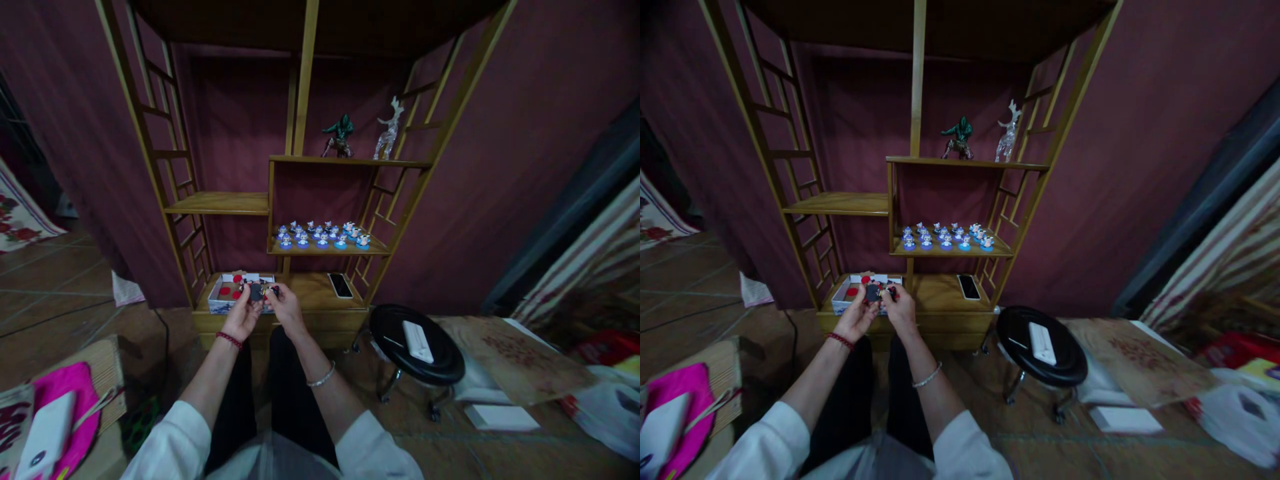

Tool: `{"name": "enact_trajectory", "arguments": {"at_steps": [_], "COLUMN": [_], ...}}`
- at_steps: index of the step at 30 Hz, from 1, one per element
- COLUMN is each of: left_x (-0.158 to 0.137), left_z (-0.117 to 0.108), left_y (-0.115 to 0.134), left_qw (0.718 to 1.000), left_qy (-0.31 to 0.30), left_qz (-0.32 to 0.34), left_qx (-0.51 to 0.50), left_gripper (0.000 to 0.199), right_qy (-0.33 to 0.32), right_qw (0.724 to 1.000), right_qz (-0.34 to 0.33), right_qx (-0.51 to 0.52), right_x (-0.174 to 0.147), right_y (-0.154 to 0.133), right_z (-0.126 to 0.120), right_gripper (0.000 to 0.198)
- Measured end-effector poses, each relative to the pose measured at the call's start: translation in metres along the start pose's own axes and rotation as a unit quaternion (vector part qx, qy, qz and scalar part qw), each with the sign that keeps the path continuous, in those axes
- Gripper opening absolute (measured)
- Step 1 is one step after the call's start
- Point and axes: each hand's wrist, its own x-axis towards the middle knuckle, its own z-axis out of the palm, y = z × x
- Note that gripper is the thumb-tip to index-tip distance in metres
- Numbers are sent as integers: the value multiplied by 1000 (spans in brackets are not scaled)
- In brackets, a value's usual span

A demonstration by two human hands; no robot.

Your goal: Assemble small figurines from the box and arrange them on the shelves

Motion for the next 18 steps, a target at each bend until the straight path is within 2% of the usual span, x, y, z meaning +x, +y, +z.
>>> {"name": "enact_trajectory", "arguments": {"at_steps": [4,10,18], "left_x": [-11,-16,-13], "left_z": [9,14,6], "left_y": [-4,-2,3], "left_qw": [997,993,991], "left_qy": [-61,-109,-124], "left_qz": [15,0,22], "left_qx": [-39,-50,-42], "left_gripper": [19,18,23], "right_qy": [5,14,-22], "right_qw": [999,994,994], "right_qz": [-1,10,15], "right_qx": [50,103,105], "right_x": [-11,-19,-15], "right_y": [-11,-29,-37], "right_z": [-13,-23,-18], "right_gripper": [29,31,33]}}
